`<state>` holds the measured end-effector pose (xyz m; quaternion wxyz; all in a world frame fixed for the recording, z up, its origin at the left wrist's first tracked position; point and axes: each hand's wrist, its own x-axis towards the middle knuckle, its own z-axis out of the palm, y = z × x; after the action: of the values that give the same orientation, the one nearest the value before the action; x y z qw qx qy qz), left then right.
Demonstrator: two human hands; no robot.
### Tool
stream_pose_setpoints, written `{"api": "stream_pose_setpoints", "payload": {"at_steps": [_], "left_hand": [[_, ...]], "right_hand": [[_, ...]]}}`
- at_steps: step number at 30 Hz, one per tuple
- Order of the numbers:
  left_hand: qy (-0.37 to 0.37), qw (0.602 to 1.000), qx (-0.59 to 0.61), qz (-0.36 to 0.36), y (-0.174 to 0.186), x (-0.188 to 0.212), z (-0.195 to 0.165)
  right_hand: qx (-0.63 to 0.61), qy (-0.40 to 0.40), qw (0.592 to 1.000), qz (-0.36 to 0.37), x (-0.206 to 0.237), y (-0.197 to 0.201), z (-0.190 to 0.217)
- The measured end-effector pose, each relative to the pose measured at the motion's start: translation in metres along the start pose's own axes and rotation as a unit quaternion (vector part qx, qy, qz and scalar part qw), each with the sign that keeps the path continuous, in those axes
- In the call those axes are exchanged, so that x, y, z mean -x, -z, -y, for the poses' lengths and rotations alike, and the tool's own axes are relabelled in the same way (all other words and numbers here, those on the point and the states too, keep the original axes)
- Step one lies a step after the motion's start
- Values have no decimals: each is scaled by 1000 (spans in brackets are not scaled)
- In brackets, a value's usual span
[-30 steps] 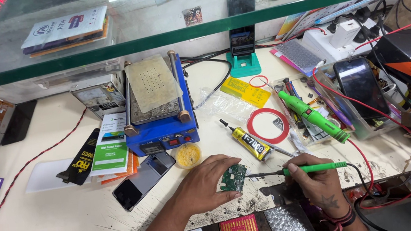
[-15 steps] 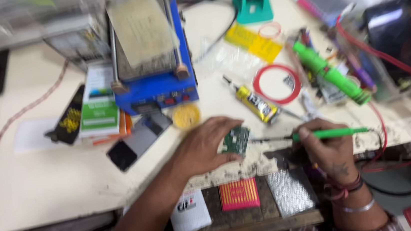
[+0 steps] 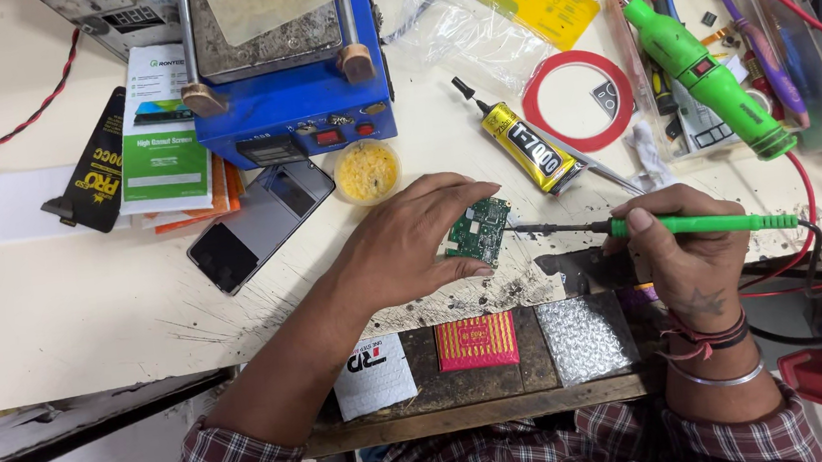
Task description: The person holds a small green circuit board on the workbench with one hand and solders its components with a soldering iron in the other hand, repositioning the board and continuing to solder different points throughout the episode.
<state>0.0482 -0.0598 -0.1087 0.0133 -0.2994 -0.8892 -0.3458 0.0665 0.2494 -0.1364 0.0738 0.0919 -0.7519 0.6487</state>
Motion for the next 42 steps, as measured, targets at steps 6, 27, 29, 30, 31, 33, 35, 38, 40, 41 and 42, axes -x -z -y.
{"api": "stream_pose_setpoints", "payload": {"at_steps": [6,27,29,30,31,33,35,38,40,41,42], "left_hand": [[-1,1000,-6,-2,-1,-1,2],[22,1000,-15,16,-1,-3,-1],[14,1000,-19,11,-1,-3,-1],[6,1000,-18,6,-1,-3,-1],[-1,1000,-17,1,-1,-3,0],[-6,1000,-12,-1,0,-3,0],[-8,1000,-12,-1,0,-3,1],[-7,1000,-14,2,0,-3,0],[-3,1000,-16,5,0,-4,-1],[-1,1000,-13,5,0,-3,-1],[0,1000,-11,5,0,-3,-1]], "right_hand": [[2,11,1000,6,0,1,0],[30,24,999,17,-2,2,0],[26,45,999,16,-3,1,0],[32,34,999,18,-4,2,1],[39,23,999,21,-4,2,1],[39,22,999,18,-4,2,2],[26,43,999,8,-4,0,1],[32,-9,999,17,-4,2,1],[16,16,1000,11,-5,0,0],[9,30,999,8,-5,1,-1],[13,28,999,11,-6,1,-2]]}}
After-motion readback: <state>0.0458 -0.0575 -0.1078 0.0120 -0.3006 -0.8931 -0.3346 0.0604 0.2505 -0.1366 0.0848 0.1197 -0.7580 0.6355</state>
